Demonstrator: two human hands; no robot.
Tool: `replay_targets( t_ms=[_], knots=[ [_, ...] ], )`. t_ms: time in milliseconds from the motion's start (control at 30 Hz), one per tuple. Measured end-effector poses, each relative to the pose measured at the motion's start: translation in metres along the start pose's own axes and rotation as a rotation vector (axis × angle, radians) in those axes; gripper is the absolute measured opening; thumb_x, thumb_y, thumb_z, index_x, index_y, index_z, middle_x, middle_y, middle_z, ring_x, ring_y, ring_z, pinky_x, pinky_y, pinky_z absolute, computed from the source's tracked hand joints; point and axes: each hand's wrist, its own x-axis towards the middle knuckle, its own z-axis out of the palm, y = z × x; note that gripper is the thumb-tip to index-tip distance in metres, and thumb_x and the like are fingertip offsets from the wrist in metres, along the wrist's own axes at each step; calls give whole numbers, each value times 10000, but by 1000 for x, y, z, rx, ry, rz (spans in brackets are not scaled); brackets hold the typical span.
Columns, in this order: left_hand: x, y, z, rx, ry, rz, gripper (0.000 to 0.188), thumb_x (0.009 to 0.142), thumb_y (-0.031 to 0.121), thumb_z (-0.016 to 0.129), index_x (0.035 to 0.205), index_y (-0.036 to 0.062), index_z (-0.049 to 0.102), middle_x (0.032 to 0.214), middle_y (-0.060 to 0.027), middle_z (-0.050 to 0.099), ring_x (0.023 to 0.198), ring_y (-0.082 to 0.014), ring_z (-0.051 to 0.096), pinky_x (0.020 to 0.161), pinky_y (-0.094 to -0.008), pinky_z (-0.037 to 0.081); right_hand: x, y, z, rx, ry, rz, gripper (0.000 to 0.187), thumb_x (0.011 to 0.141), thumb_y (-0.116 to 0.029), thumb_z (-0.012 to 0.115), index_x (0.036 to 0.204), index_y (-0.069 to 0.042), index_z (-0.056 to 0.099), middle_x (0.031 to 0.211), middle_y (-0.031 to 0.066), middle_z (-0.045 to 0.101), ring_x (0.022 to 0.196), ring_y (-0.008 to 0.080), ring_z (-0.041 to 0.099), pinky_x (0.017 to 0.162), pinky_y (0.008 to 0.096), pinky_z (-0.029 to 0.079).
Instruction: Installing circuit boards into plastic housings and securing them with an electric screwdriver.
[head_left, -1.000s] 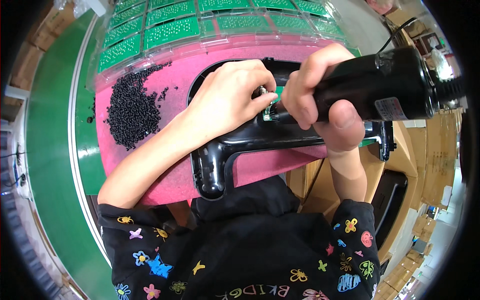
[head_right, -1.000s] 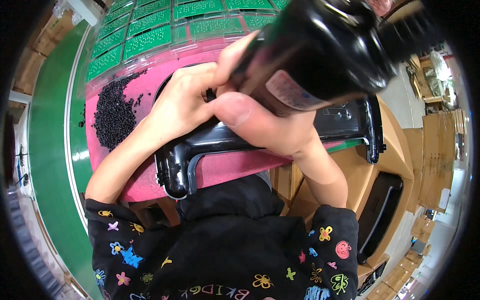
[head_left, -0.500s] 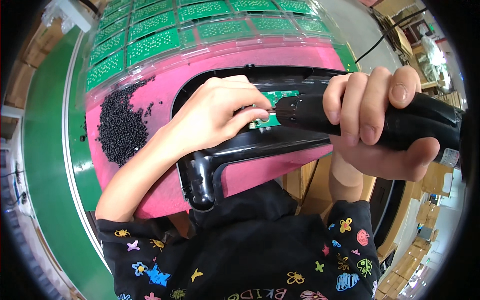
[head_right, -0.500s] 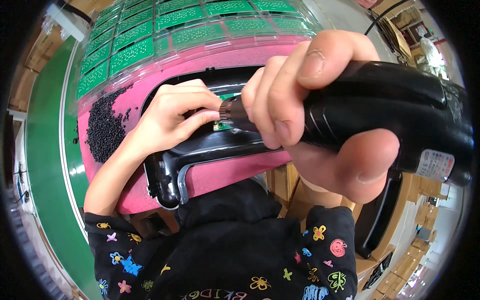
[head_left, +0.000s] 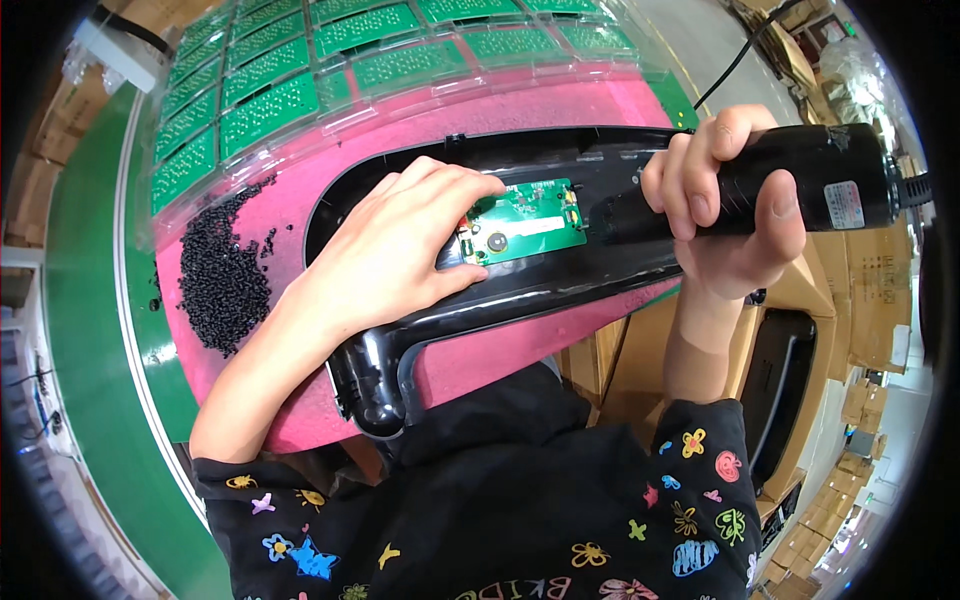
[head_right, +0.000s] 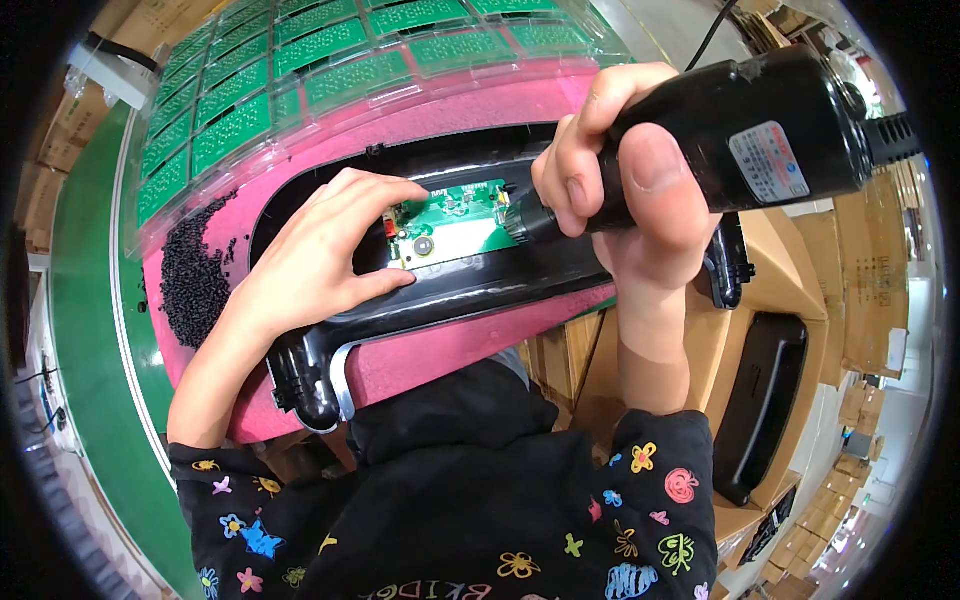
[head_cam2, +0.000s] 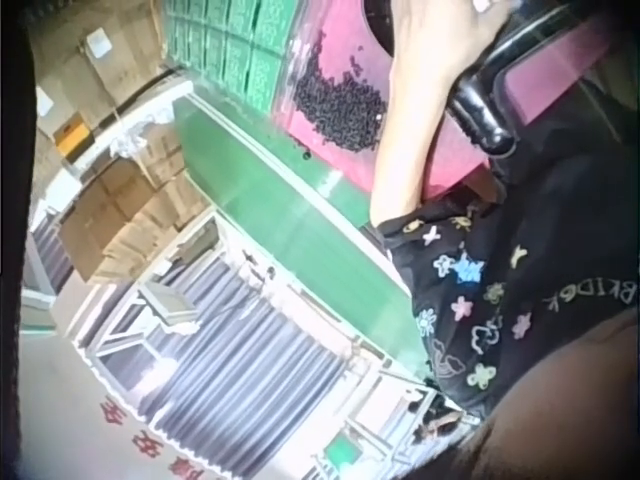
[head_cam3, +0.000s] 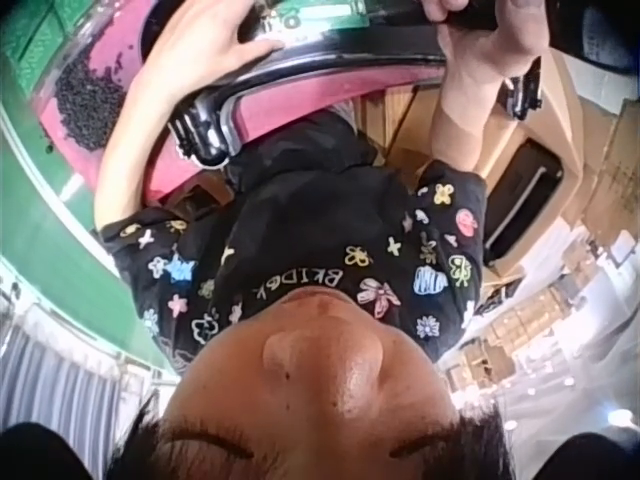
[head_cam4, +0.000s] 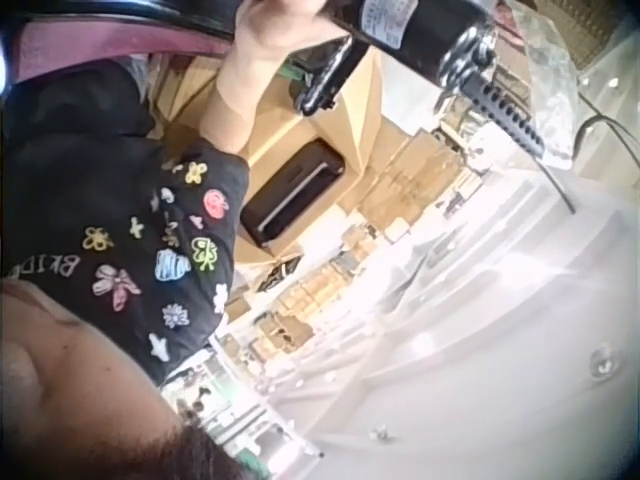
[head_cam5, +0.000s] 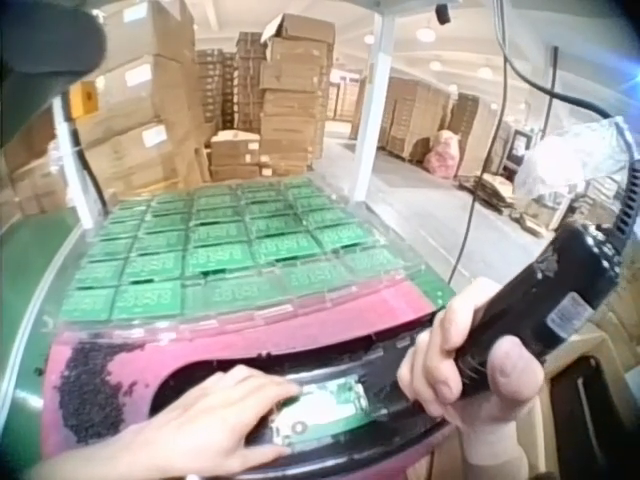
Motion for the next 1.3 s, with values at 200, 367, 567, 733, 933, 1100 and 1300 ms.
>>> replay_targets(
  t_ms=[200, 367, 567, 733, 933, 1100, 1300],
  knots=[
    [2, 0, 0, 39, 0, 4, 616, 672, 109, 808, 1235, 40, 568, 1211, -121, 617, 1160, -312, 549, 1026, -413, 434, 5, 11, -4, -11, -26, 19, 441, 903, -469, 602, 983, -49, 495, 615, -20, 473, 453, 91, 406, 500, 269, 353],
    [2, 8, -2, 36, 56, 19, 633, 702, 112, 791, 1281, 61, 539, 1381, -135, 498, 1264, -344, 456, 1080, -438, 383, 10, 15, 0, 28, -118, 50, 452, 896, -471, 614, 984, -46, 491, 613, -20, 475, 443, 88, 402, 480, 257, 342],
    [4, 8, -13, 344, 347, -5, 501, 824, 55, 649, 1300, 15, 497, 1365, -201, 466, 1263, -397, 434, 1054, -469, 371, 7, 15, 4, 38, -104, 26, 454, 909, -467, 606, 1022, -40, 504, 606, -21, 480, 453, 83, 416, 472, 250, 330],
    [-5, -1, -7, 395, 201, -137, 392, 879, 46, 599, 1257, -21, 518, 1123, -231, 605, 1052, -399, 587, 922, -459, 457, 16, 12, -2, 98, 288, 240, 225, 963, -273, 593, 987, -51, 566, 670, -6, 502, 559, 111, 468, 546, 264, 385],
    [-16, -26, -16, 526, 45, -114, 296, 925, 106, 620, 1160, -70, 586, 1064, -266, 622, 1030, -434, 591, 866, -474, 474, 76, 65, -39, 228, 990, 318, 472, 812, -76, 696, 1201, -5, 437, 986, 111, 540, 879, 241, 580, 755, 476, 549],
    [-23, -45, -20, 447, -33, -240, 404, 960, 194, 638, 1255, -66, 544, 1135, -252, 616, 1058, -390, 583, 906, -449, 455, 33, -18, -55, 63, 769, 265, 761, 763, -121, 694, 1380, -9, 262, 1265, 198, 371, 1188, 293, 413, 943, 473, 462],
    [-56, 33, -59, 539, 284, 35, 221, 915, 114, 702, 1022, -79, 695, 901, -251, 705, 791, -342, 679, 766, -394, 539, -45, -92, -187, -1300, 1014, -445, 622, 725, -162, 691, 1208, 33, 351, 1170, 218, 383, 1122, 331, 425, 1024, 414, 369]
  ],
)
